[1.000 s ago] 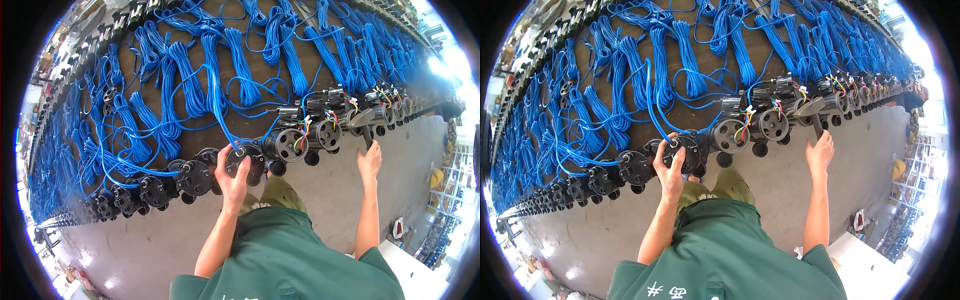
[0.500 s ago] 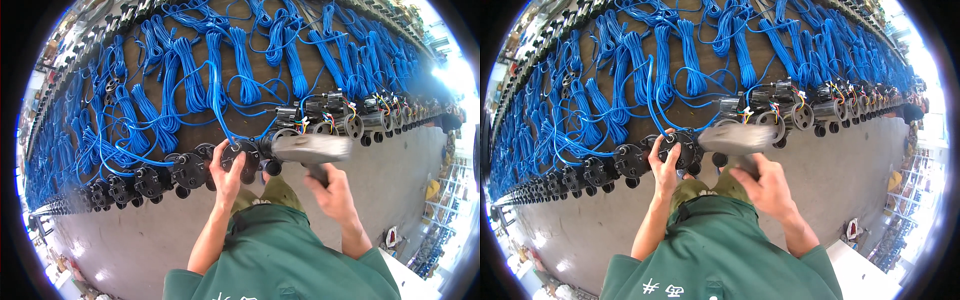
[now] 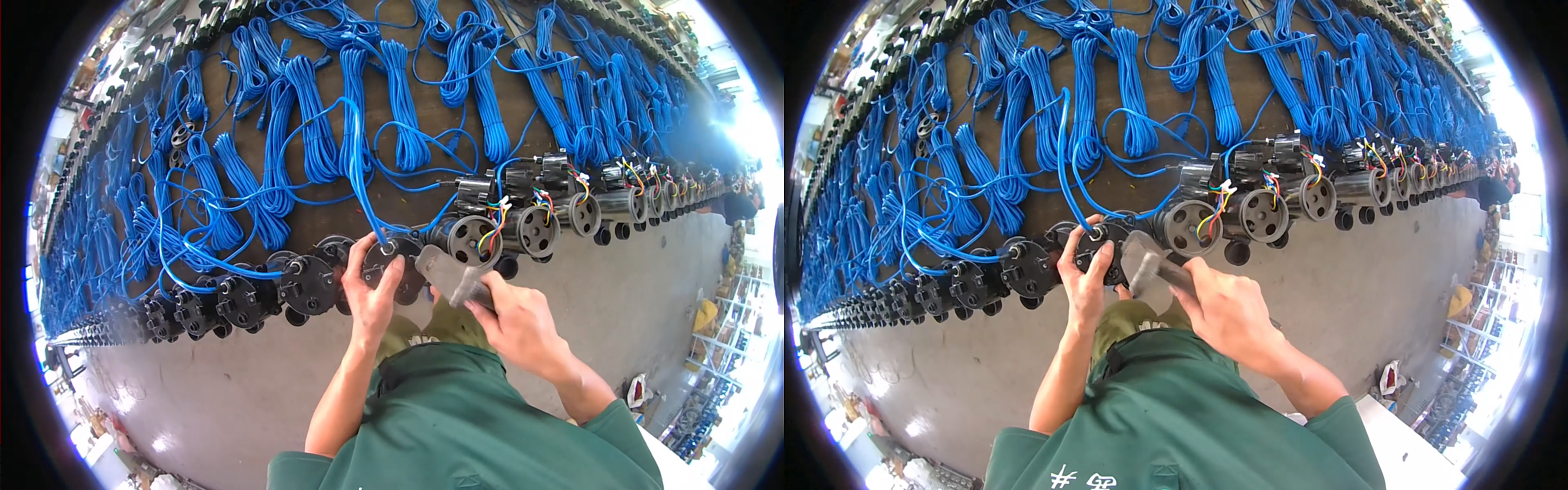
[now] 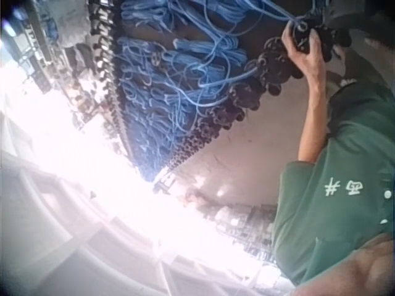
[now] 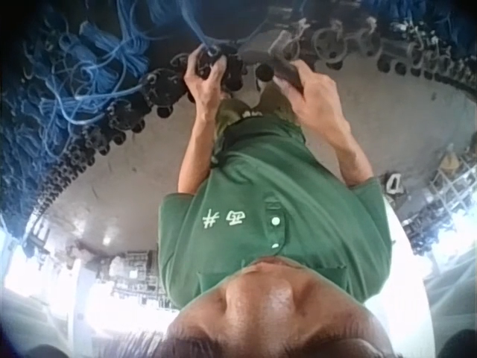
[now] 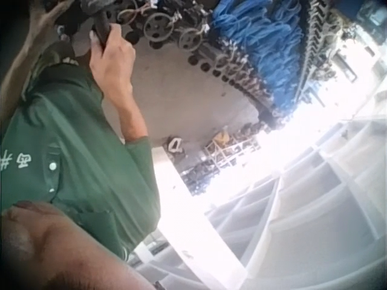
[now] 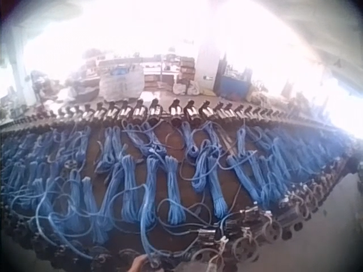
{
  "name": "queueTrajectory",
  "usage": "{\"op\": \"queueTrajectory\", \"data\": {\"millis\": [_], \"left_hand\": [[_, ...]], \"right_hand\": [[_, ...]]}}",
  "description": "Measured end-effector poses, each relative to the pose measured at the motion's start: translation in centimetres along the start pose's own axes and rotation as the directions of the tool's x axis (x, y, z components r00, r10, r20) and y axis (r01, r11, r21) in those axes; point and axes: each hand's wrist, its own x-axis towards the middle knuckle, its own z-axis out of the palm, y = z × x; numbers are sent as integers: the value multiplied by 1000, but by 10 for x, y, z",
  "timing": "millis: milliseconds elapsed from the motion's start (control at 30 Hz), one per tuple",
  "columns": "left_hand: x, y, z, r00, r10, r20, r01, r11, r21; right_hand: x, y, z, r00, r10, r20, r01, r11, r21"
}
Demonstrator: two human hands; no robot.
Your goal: The person uses a hammer to secure parts on a series of industrial pumps, adjusts wiring, and checks components by hand while moving along a line of units in a warehouse.
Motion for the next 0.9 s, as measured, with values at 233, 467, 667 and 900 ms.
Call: {"op": "queueTrajectory", "data": {"millis": [233, 467, 667, 900], "left_hand": [[-1, -5, -4, 1000, 11, 0, -11, 999, 34], [0, 18, 3, 988, -153, -10, 149, 976, -157], [1, 11, 5, 1000, -20, -3, 20, 998, -54], [2, 7, 2, 998, 70, -4, -70, 997, 42]], "right_hand": [[-9, -12, -13, 995, -59, -86, 67, 993, 94], [3, -10, -20, 996, 88, -3, -86, 984, 154], [-7, -19, -9, 992, -73, -107, 83, 992, 92], [2, -17, -8, 992, 105, 70, -120, 961, 248]]}}
